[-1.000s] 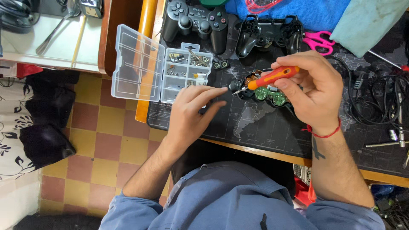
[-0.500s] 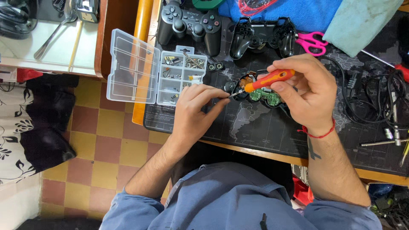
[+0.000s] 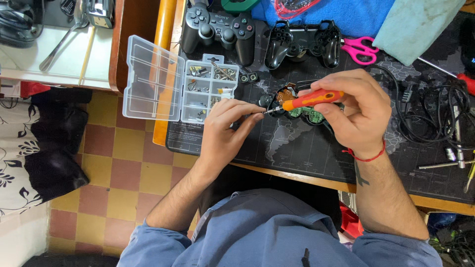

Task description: The person uses a screwdriver to tighten screws on a disassembled game controller's circuit board, then installs two analog stick modules into the controller housing. The person handles the controller shell and internal components on a cluttered workbench.

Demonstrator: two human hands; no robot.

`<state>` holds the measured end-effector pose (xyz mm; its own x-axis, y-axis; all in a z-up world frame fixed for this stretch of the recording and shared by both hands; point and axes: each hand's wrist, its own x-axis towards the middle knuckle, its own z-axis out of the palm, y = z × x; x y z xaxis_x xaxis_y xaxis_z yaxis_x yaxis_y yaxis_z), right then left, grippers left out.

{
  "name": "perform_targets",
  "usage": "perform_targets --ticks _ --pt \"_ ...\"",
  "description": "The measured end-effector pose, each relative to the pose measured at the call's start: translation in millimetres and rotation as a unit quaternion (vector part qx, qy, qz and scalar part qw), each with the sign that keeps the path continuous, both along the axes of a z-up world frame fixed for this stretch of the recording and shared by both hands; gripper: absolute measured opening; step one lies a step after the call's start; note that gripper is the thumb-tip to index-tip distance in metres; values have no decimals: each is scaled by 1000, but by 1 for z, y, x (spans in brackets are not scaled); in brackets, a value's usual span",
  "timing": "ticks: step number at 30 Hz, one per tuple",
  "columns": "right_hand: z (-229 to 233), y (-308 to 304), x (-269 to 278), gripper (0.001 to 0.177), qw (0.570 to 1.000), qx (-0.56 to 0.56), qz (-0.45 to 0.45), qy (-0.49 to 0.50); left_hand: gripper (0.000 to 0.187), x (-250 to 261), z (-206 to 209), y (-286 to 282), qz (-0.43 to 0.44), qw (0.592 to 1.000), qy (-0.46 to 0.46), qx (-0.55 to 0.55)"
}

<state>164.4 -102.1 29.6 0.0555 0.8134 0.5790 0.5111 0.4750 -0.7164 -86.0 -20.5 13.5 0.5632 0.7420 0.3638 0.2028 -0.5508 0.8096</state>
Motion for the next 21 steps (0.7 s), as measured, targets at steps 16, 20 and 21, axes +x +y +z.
perform_targets --ticks 16,20,21 --pt "6 -1 -1 23 995 32 -11 -93 5 1 2 0 2 1000 0 21" --pt "9 0 -2 21 992 62 46 -97 7 4 3 1 19 999 6 45" --pt "11 0 -3 23 993 53 65 -88 7 5 4 0 23 998 8 51"
